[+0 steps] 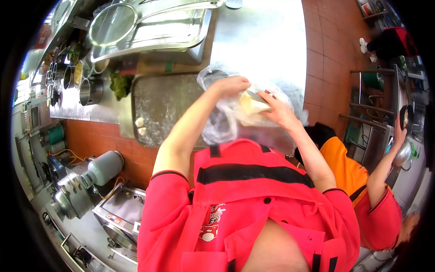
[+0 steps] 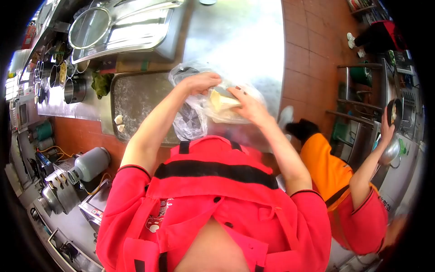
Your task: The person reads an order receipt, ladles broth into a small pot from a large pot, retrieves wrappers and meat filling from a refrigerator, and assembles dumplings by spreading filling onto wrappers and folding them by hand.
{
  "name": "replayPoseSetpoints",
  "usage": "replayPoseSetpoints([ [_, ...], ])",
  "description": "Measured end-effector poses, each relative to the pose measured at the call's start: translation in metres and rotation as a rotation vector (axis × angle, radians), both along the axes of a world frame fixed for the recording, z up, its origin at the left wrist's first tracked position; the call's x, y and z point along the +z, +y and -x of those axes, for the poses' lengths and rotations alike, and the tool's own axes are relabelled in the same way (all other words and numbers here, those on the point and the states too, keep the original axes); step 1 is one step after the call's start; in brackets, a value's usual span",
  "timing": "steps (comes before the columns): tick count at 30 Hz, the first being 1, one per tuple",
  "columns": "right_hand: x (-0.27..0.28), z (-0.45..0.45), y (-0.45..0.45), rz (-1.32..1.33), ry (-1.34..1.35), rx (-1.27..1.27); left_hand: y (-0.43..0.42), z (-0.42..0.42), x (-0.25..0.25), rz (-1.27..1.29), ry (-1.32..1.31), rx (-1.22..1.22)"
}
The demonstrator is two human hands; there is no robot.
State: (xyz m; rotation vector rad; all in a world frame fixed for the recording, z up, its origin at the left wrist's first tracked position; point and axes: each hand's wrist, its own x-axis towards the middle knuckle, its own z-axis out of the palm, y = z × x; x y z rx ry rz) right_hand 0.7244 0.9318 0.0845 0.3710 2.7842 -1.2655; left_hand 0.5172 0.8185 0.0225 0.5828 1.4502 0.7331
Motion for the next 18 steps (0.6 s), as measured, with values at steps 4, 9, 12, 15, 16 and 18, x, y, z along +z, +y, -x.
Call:
replayPoseSetpoints([
  [4,0.009,0.004,0.003,0.008,-0.115,0.051,-0.001,-0.006,-0.004,0.017,-0.075,0.061],
  [9,0.02,0.009,0.003,0.104,-0.215,0.068,-0.003,-0.013,0.002,-0.004,-0.162,0.153],
  [12,0.015,0.007,0.004,0.061,-0.196,0.091,-0.002,-0.014,-0.003,-0.017,-0.147,0.153],
  [15,0.003,-0.003,-0.002,-0.009,-0.134,0.062,0.002,-0.011,-0.016,-0.049,-0.165,0.225],
  [16,0.005,-0.004,-0.003,-0.007,-0.127,0.032,0.004,-0.01,-0.02,-0.063,-0.18,0.261],
  [18,0.009,-0.003,-0.006,-0.002,-0.115,-0.029,0.012,-0.006,-0.016,-0.035,-0.036,0.276],
])
